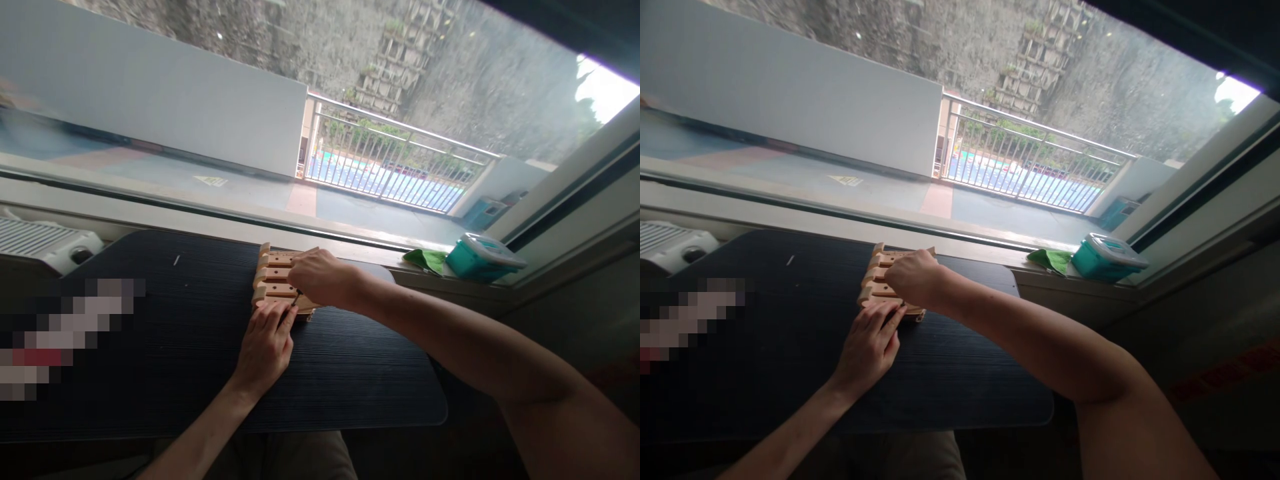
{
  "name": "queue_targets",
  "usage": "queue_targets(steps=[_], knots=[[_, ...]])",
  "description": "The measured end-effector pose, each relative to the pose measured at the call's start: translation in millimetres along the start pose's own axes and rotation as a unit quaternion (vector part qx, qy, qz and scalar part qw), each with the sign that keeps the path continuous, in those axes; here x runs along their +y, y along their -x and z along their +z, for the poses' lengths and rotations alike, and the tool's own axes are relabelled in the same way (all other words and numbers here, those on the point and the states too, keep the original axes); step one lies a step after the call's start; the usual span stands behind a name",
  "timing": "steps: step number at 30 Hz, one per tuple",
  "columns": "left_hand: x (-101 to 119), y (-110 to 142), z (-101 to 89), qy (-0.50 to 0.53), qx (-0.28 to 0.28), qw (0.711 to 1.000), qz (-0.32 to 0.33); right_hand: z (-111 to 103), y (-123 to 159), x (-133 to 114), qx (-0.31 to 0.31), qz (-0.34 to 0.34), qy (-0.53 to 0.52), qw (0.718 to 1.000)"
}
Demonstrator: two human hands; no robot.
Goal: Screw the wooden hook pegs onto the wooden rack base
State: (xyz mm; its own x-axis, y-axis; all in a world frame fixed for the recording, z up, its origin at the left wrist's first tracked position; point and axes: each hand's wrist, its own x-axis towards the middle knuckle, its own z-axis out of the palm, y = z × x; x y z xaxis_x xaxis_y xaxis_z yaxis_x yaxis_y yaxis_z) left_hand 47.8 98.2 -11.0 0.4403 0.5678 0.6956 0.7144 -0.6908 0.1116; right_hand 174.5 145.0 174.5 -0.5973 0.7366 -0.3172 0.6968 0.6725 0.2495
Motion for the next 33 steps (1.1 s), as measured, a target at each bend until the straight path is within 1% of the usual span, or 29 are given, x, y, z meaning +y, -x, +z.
queue_targets(steps=[3, 7, 12, 17, 21, 25, 30, 33], knots=[[-0.7, -0.2, -0.2, 0.006, -0.007, 1.0, -0.005, 0.7, -1.4, -3.7, 0.016, -0.007, 0.004, 1.0], [-1.4, -0.4, 0.4, 0.009, -0.01, 1.0, -0.006, 1.9, -5.4, -3.8, 0.009, -0.01, -0.012, 1.0], [-0.9, 0.4, 0.2, 0.009, -0.011, 1.0, -0.006, 2.7, -8.6, 2.1, -0.007, 0.015, -0.03, 0.999], [0.2, 0.5, -0.3, 0.008, -0.008, 1.0, -0.005, 0.4, -2.2, 3.4, -0.023, 0.032, -0.033, 0.999], [0.2, -0.2, -0.1, 0.007, -0.008, 1.0, -0.006, -1.8, 1.7, -2.5, -0.006, 0.02, -0.022, 1.0], [-0.6, 0.6, 0.2, 0.009, -0.008, 1.0, -0.004, -2.0, -2.3, -8.4, 0.015, 0.005, -0.02, 1.0], [-1.0, 0.8, 1.5, 0.008, -0.008, 1.0, -0.005, 0.8, -7.6, -7.0, 0.014, 0.004, -0.023, 1.0], [-0.6, 0.1, 1.6, 0.009, -0.011, 1.0, -0.004, 1.8, -7.6, -2.7, 0.001, 0.016, -0.023, 1.0]])
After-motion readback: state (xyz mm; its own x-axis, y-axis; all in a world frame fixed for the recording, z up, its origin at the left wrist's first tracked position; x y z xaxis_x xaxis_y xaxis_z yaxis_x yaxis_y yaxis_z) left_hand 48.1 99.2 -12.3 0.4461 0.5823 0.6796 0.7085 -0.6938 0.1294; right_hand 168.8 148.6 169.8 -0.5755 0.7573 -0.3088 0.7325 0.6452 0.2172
